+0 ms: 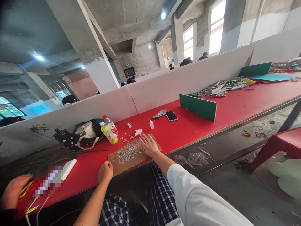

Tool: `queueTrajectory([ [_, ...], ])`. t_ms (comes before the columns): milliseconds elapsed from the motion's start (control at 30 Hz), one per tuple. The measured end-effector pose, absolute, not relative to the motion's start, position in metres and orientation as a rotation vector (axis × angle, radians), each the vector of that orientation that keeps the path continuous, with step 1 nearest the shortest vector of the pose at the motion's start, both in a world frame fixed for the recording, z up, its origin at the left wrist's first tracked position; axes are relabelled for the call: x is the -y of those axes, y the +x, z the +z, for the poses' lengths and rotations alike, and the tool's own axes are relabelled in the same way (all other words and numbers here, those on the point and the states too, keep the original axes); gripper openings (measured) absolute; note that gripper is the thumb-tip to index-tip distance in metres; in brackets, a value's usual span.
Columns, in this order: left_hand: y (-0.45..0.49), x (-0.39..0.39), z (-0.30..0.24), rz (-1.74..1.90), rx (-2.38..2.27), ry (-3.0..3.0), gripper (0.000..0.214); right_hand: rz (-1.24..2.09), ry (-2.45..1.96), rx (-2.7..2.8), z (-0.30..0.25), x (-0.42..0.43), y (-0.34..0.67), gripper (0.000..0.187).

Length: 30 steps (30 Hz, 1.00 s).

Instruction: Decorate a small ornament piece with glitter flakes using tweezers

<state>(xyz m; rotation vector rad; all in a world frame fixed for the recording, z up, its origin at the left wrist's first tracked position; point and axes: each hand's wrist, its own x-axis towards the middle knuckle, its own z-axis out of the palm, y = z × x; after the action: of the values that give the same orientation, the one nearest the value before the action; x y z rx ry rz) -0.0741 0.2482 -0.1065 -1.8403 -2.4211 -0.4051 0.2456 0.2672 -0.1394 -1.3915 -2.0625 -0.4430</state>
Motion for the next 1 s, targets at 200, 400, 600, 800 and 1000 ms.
queueTrajectory([
  [200, -0.074, -0.249, -0.107, -0.392, 2.429, -1.836, 0.036, -0.394, -1.434, 2.085, -0.141, -0.267, 0.246, 0.053],
  [400, -0.073, -0.249, -0.106, -0.392, 2.430, -1.833, 0.035, -0.336, -1.439, 2.075, -0.137, -0.265, 0.246, 0.050],
  [600, -0.073, -0.249, -0.106, -0.398, 2.426, -1.823, 0.035, -0.189, -1.428, 2.004, -0.138, -0.265, 0.245, 0.046],
  [800, -0.075, -0.250, -0.109, -0.396, 2.411, -1.831, 0.036, 0.059, -1.451, 1.701, -0.145, -0.281, 0.259, 0.033],
  [1000, -0.077, -0.252, -0.113, -0.390, 2.389, -1.853, 0.036, 0.274, -1.372, 1.273, -0.150, -0.290, 0.283, 0.035],
])
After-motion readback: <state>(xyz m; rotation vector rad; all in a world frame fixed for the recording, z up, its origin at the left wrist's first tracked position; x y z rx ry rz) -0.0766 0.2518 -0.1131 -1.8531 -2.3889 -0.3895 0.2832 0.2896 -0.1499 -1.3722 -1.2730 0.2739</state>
